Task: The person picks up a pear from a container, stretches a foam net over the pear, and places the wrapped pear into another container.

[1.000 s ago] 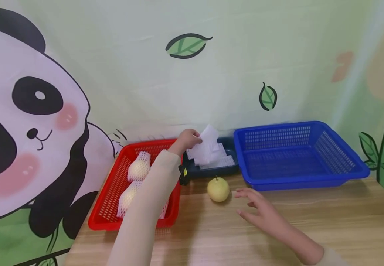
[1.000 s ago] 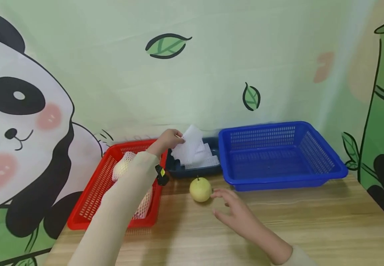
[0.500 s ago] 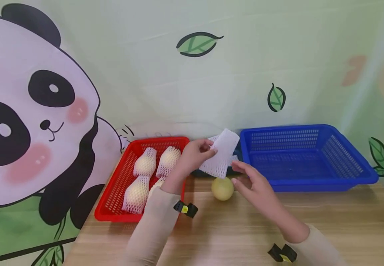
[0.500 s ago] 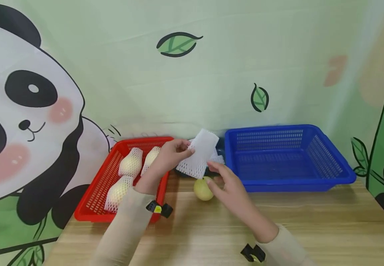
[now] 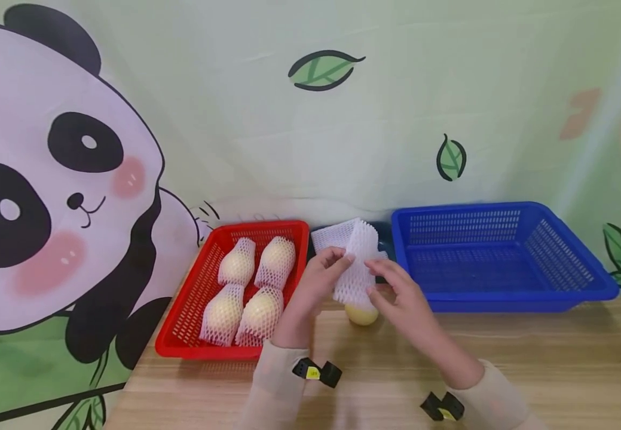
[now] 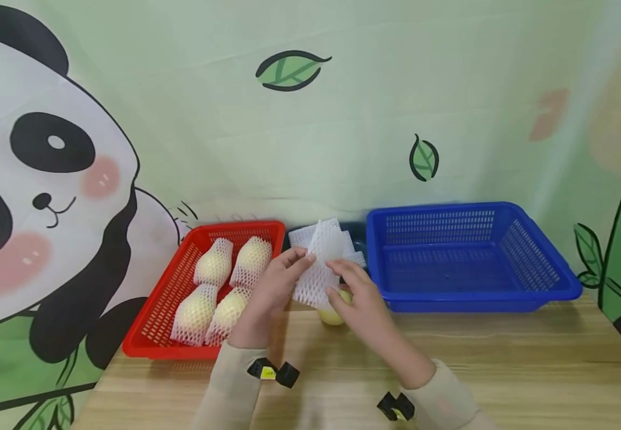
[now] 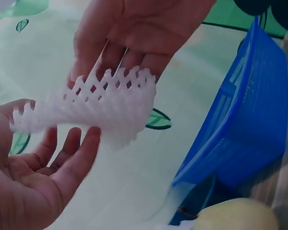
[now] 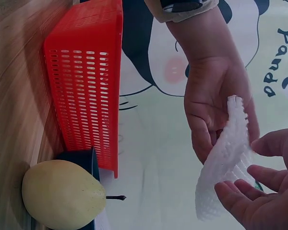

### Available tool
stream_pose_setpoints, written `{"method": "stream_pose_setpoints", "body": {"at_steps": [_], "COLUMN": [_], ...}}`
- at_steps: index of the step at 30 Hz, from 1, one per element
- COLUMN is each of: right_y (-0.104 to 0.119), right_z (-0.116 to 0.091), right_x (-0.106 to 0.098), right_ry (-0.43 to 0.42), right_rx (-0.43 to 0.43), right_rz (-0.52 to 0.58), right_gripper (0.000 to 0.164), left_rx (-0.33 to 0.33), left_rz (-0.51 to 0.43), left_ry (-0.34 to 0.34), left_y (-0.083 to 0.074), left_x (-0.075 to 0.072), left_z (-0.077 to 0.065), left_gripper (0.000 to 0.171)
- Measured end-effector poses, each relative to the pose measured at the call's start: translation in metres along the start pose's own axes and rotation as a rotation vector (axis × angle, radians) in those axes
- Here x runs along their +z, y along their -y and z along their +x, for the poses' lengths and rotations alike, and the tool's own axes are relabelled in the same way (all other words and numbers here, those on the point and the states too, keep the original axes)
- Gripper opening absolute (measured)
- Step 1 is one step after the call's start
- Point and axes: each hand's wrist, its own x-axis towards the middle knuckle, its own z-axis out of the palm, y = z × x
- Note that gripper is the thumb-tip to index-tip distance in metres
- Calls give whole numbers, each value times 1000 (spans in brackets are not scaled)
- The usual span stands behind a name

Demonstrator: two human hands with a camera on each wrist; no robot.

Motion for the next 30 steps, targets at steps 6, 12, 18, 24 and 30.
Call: {"method": "stream_pose_setpoints", "body": {"at_steps": [6, 12, 18, 24, 30], "right_y": [-2, 1, 2, -1, -1], "right_z": [6, 10, 10, 10, 13], "right_x": [0, -5, -4, -3, -4], "right_ry": [-22, -1, 38, 85, 98], "right_rx": [54, 111, 154, 197, 206], "right_rz": [83, 143, 167, 202, 210], "right_gripper": [51, 56, 58, 64, 66], "left_rx": [83, 160, 180, 183, 221], "left_rz": [-195, -107, -73, -28, -32], "left_ry": [238, 329, 257, 169, 201], "left_y": [12, 16, 20, 27, 30], "left_x": [-8, -11, -1, 6, 7], "left_z": [-1, -4, -6, -6, -3], "left_gripper": [77, 75, 72, 72, 75]}}
